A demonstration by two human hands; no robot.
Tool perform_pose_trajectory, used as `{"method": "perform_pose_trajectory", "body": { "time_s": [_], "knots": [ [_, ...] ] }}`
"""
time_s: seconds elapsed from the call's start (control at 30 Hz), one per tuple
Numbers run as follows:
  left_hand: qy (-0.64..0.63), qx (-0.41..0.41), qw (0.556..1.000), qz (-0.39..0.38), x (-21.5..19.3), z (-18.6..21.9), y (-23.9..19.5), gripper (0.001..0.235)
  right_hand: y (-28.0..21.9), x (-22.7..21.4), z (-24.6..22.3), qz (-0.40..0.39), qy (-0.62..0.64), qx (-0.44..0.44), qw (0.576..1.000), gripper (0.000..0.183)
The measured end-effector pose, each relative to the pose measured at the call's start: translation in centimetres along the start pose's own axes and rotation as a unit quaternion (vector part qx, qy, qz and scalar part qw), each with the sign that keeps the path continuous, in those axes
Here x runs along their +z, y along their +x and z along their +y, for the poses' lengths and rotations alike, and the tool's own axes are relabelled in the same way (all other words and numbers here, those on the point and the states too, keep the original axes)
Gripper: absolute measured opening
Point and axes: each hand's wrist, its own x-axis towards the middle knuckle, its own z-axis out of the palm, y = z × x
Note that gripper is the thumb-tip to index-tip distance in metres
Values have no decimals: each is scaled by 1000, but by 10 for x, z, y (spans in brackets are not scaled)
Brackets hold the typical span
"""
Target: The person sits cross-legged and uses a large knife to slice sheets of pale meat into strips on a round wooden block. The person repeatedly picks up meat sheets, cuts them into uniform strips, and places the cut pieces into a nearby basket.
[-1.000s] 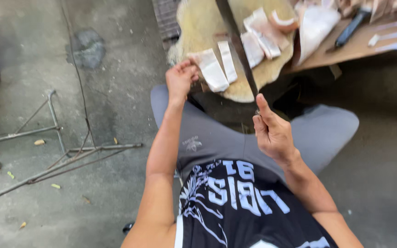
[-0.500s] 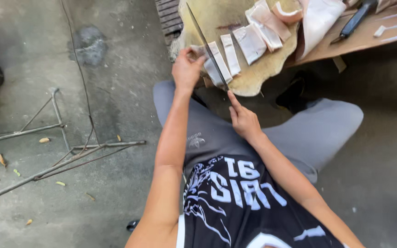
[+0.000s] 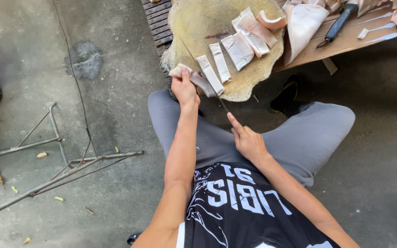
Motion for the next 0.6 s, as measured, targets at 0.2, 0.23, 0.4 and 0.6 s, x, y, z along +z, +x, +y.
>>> {"method": "perform_pose_trajectory", "body": {
  "time_s": [0.2, 0.23, 0.4, 0.6],
  "knots": [
    [-28, 11, 991, -134, 13, 48, -132, 12, 8, 34, 18, 8, 88, 5, 996, 60],
    [-53, -12, 987, -150, 15, 62, -146, 12, 25, 42, 24, 44, 99, -29, 994, 48],
    [74, -171, 949, -254, 29, 101, -141, 18, 62, 38, 21, 15, 237, 60, 970, 49],
    [322, -185, 876, -307, -3, 76, -52, 19, 51, -47, 31, 105, 125, 4, 987, 56]
  ]
}}
